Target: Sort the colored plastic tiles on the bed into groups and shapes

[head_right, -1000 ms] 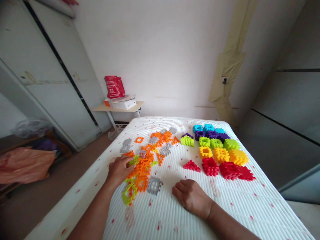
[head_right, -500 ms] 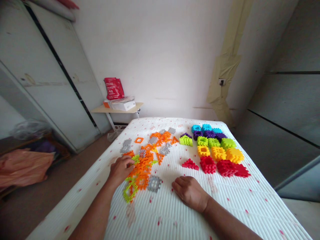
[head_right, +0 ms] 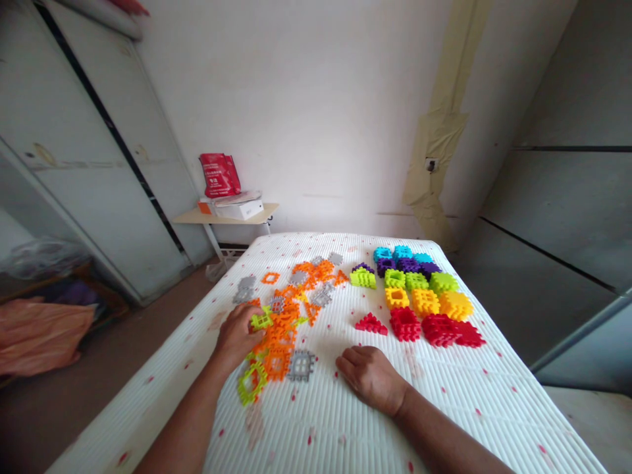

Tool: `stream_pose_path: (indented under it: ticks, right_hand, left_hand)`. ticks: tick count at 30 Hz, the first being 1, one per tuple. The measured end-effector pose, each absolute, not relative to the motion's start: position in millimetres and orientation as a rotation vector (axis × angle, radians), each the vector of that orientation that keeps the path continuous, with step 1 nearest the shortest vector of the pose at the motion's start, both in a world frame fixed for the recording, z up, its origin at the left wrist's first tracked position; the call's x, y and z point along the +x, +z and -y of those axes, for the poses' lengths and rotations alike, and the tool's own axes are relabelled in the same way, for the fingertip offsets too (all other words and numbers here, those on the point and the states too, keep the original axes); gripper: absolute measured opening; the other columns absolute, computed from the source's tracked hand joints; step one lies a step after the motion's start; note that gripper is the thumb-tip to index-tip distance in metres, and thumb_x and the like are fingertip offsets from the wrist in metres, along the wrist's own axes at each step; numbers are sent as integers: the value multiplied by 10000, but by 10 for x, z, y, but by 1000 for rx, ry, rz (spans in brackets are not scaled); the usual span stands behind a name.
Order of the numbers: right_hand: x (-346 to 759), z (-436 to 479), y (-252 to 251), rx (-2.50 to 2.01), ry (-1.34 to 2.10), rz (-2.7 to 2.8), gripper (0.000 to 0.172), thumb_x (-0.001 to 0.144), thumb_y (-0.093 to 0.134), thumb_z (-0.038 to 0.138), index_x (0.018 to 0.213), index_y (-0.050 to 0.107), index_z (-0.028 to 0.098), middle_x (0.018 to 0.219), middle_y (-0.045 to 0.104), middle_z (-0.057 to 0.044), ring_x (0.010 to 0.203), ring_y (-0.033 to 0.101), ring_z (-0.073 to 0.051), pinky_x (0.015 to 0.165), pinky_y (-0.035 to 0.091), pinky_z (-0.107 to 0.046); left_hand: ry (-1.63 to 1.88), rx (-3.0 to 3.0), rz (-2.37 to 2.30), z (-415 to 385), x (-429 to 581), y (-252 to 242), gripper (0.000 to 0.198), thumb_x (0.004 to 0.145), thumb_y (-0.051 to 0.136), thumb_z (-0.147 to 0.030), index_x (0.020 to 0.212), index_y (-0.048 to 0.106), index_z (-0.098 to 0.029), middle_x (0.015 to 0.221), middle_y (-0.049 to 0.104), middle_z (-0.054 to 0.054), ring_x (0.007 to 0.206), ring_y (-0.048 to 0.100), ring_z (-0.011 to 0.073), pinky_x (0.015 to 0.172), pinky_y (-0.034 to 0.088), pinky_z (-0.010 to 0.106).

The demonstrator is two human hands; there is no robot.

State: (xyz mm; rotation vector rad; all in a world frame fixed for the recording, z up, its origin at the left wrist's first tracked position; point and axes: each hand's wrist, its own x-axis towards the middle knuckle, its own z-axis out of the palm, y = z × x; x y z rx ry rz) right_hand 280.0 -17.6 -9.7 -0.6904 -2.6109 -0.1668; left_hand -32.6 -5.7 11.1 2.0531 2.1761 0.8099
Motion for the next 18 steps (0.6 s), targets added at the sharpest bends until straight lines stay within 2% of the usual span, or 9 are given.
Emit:
stream_pose_path:
  ticks: [4, 7, 10, 13, 18]
  right_hand:
    - [2797, 176, -96, -696, -178, 2606, 316, 948, 321, 180, 699, 515, 167, 640, 555, -23, 552, 462, -118, 534, 299, -262]
    - [2793, 173, -98, -710, -176, 2604, 310, 946, 333, 178, 691, 509, 167, 635, 551, -18, 547, 460, -114, 533, 297, -259]
    - [2790, 173, -95, -713, -176, 2604, 310, 945, 335, 179, 689, 509, 167, 633, 551, -18, 542, 458, -113, 528, 293, -262]
    - [2789, 177, -85, -704, -185, 2605, 310, 943, 332, 172, 690, 512, 168, 631, 550, -19, 543, 460, -115, 524, 289, -266]
    - [2790, 177, -77, -695, -195, 2584, 316, 944, 330, 163, 681, 505, 168, 620, 540, -14, 533, 457, -109, 521, 290, -260]
  left_hand:
    - [1036, 2000, -2104, 43, -306, 80, 401, 640, 514, -81, 1010, 590, -217, 1026, 596, 45, 991, 558, 190, 880, 429, 306]
    - [1141, 1953, -2085, 50, -284, 63, 393, 673, 489, -101, 1037, 580, -218, 930, 616, 27, 867, 589, 171, 808, 459, 292]
    - [1291, 1936, -2050, 78, -260, 77, 285, 721, 476, -152, 972, 600, -210, 797, 601, 2, 740, 580, 144, 736, 467, 262]
    - [1521, 1827, -2063, 116, -241, 107, 224, 747, 504, -225, 942, 611, -199, 783, 614, 5, 722, 582, 140, 728, 467, 252]
    - [1735, 1514, -1997, 137, -223, 102, 262, 758, 552, -378, 935, 603, -191, 791, 660, 15, 696, 611, 141, 694, 476, 239]
